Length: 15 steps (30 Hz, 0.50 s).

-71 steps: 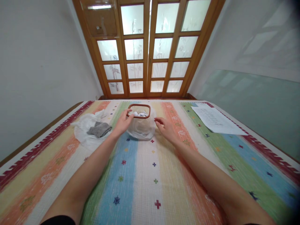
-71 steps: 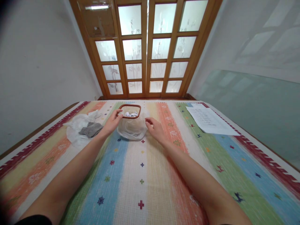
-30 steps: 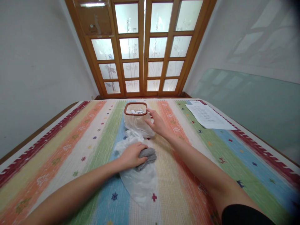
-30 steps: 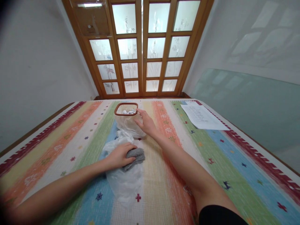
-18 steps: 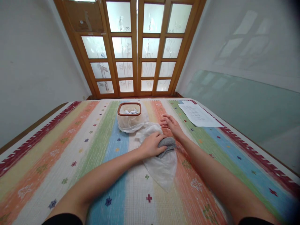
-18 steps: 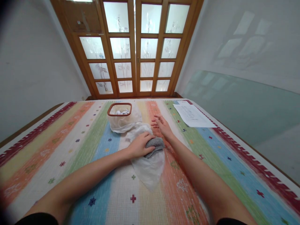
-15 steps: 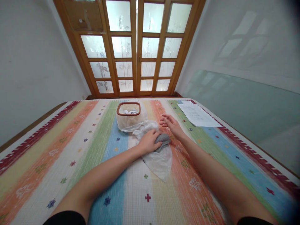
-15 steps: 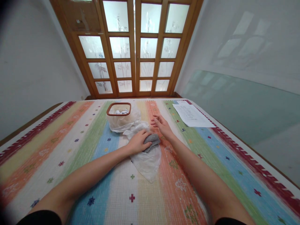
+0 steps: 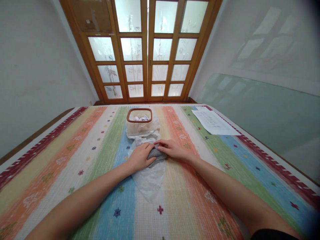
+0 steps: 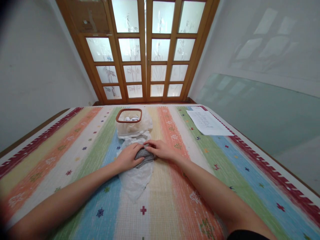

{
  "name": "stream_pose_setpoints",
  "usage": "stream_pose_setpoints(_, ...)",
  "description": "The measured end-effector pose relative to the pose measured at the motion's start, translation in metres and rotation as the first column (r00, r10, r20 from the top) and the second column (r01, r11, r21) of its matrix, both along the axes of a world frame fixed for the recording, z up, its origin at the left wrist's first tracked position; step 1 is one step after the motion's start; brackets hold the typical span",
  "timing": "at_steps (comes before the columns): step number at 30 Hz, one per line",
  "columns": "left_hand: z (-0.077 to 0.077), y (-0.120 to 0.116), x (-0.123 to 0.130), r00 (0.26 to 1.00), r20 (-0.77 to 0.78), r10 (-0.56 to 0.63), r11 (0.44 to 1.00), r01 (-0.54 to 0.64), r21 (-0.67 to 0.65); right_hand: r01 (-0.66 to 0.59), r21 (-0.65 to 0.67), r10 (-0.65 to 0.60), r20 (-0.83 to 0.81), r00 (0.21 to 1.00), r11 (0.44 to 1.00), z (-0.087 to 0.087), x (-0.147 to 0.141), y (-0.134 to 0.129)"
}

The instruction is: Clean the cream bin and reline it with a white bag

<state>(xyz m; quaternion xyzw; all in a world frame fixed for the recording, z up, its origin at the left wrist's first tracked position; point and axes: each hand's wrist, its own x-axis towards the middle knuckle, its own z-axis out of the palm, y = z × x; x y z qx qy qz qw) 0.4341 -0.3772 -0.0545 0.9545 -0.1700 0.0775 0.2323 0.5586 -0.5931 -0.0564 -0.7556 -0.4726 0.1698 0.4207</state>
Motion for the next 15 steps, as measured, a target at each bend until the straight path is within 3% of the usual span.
stream_pose_setpoints(4, 0.003, 0.041, -0.028, 0.999, -0.033, 0.022, 0.995, -0.019, 0.096, -0.027, 0.011, 0.027, -0.078, 0.997, 1.0, 0.001, -0.007, 0.006)
stream_pose_setpoints(7, -0.003, 0.087, -0.041, 0.986, -0.001, 0.165, 0.972, -0.163, 0.167, 0.075, 0.036, -0.074, -0.049, 0.996, 0.996, 0.001, 0.0, 0.009)
stream_pose_setpoints(11, -0.014, 0.152, -0.037, 0.875, 0.097, 0.474, 0.846, -0.483, 0.226, 0.249, 0.168, -0.27, 0.112, 0.956, 0.954, 0.013, 0.016, 0.017)
stream_pose_setpoints(15, -0.016, 0.189, -0.007, 0.779, 0.156, 0.608, 0.716, -0.622, 0.316, 0.29, 0.437, -0.423, 0.246, 0.872, 0.851, 0.039, 0.022, 0.037)
